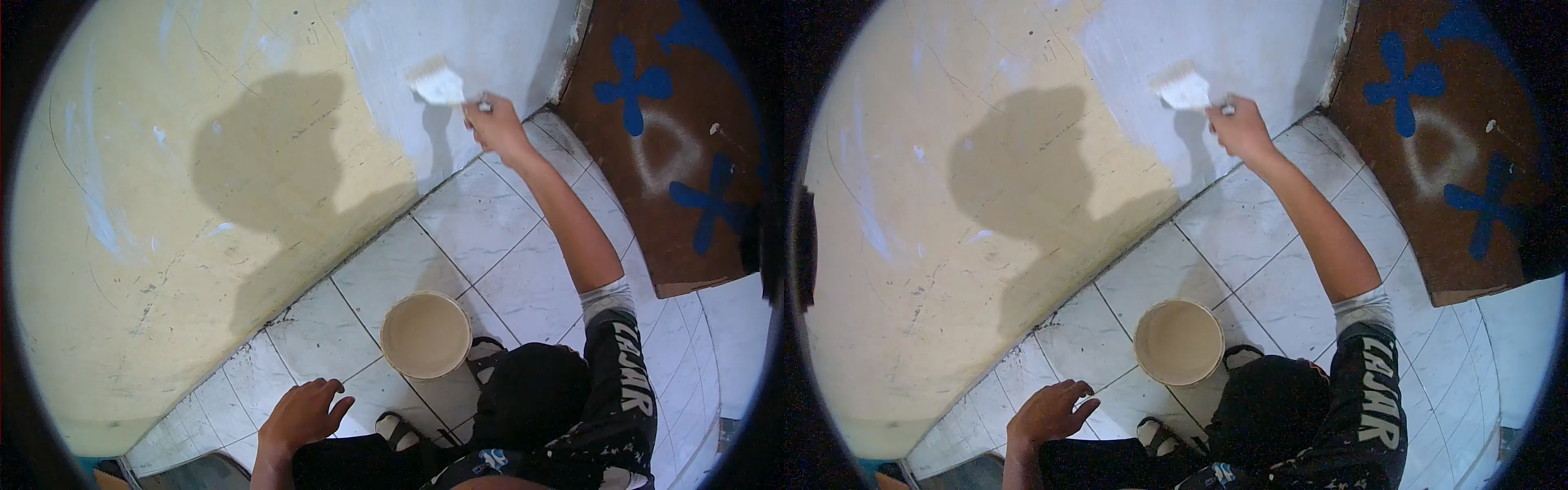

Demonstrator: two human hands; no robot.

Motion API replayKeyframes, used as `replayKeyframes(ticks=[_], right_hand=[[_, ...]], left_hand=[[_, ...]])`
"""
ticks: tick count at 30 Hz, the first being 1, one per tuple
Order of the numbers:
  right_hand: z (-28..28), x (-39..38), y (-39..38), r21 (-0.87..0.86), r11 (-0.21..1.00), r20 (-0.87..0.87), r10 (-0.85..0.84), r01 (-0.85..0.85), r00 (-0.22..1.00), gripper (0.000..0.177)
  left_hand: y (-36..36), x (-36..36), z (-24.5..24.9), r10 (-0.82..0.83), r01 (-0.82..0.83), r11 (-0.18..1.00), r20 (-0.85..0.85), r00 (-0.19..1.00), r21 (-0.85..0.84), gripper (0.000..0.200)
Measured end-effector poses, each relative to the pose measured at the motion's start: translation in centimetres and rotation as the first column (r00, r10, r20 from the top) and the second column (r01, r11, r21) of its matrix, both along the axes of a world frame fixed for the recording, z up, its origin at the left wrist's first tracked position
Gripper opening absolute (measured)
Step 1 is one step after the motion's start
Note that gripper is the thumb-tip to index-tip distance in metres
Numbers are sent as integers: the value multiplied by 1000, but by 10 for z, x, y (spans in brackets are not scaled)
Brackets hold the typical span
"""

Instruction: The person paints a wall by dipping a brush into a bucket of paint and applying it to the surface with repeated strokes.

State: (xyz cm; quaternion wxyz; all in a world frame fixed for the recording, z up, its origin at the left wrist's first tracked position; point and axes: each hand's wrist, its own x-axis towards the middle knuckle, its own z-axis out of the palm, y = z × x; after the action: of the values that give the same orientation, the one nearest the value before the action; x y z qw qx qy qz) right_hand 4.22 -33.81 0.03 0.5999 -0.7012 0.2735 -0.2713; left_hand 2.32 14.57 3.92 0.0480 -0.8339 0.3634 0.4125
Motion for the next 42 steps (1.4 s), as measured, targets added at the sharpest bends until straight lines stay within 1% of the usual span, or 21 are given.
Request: replayKeyframes(ticks=[1, 2, 4, 5, 7, 13, 14, 16, 17, 19, 20, 22, 25, 27, 31, 33, 35, 36, 38, 41, 42], right_hand=[[-17, -5, -3, -4, 1000, -92, 0, 0, 996, 20], [-41, -8, -8, -5, 1000, -93, 2, -2, 996, 20], [-73, -12, -13, -210, 977, -236, -76, 26, 969, 20], [-77, -11, -17, -213, 977, -240, -75, 23, 968, 20], [-59, -12, -14, -123, 992, -363, -16, -31, 932, 19], [99, 2, -16, -319, 948, -40, -27, 13, 999, 21], [114, 4, -21, -315, 949, -41, -29, 14, 999, 21], [136, 5, -26, -390, 921, 159, 78, -10, 984, 18], [145, 2, -24, -385, 923, 157, 74, -8, 985, 18], [160, -4, -13, -255, 967, 247, 49, 16, 968, 20], [158, -4, -9, -257, 966, 245, 49, 16, 968, 20], [143, -1, -1, -155, 988, 386, 41, 21, 922, 21], [79, 21, 12, -121, 989, 390, -26, 79, 920, 18], [21, 26, 18, 22, 998, 378, 49, -62, 924, 20], [-89, 10, 25, 111, 994, 44, 15, -20, 999, 19], [-162, 1, 24, -40, 999, -80, -37, 33, 996, 19], [-225, -4, 27, -145, 988, -291, -101, 61, 951, 20], [-224, -6, 33, -145, 988, -292, -99, 58, 951, 20], [-220, -3, 43, 69, 997, -389, -14, 44, 921, 15], [-188, 25, 33, -66, 998, -293, -30, 11, 956, 15], [-166, 29, 37, -66, 998, -293, -26, 7, 956, 15]], left_hand=[[0, 0, 1, 0, 0, 1000, 1, 1000, -1, 38], [-1, 0, 1, -5, 5, 1000, 2, 1000, -3, 38], [-1, -1, 3, -5, 5, 1000, -4, 1000, -10, 38], [-1, -2, 5, -8, 8, 1000, 3, 1000, -21, 38], [-1, -4, 6, -8, 8, 999, 6, 1000, -35, 39], [-2, -4, 6, 19, -19, 1000, -3, 1000, -10, 39], [-3, -3, 7, 27, -28, 1000, -8, 1000, -11, 39], [-4, -2, 5, 32, -32, 999, -19, 999, -2, 39], [-3, -1, 1, 24, -24, 1000, -8, 1000, -13, 39], [-1, 0, -2, 15, -15, 1000, 0, 1000, -25, 39], [0, 1, -3, 18, -18, 999, 2, 1000, -37, 39], [-1, 2, -3, 25, -25, 998, 2, 1000, -54, 39], [-5, 2, 5, 55, -55, 998, -27, 998, 5, 39], [-4, 3, 5, 45, -45, 999, 3, 999, -1, 38], [-2, 5, 4, 44, -44, 999, -6, 999, -14, 39], [-2, 4, 1, 45, -45, 999, -16, 999, -2, 39], [-1, 6, 0, 45, -45, 999, -12, 999, 9, 39], [1, 5, -1, 36, -36, 999, -8, 999, -4, 39], [1, 5, -1, 30, -30, 999, -5, 1000, -19, 39], [-2, 4, 1, 43, -43, 999, -11, 999, -2, 39], [-2, 3, 1, 47, -47, 999, -11, 999, -2, 39]])
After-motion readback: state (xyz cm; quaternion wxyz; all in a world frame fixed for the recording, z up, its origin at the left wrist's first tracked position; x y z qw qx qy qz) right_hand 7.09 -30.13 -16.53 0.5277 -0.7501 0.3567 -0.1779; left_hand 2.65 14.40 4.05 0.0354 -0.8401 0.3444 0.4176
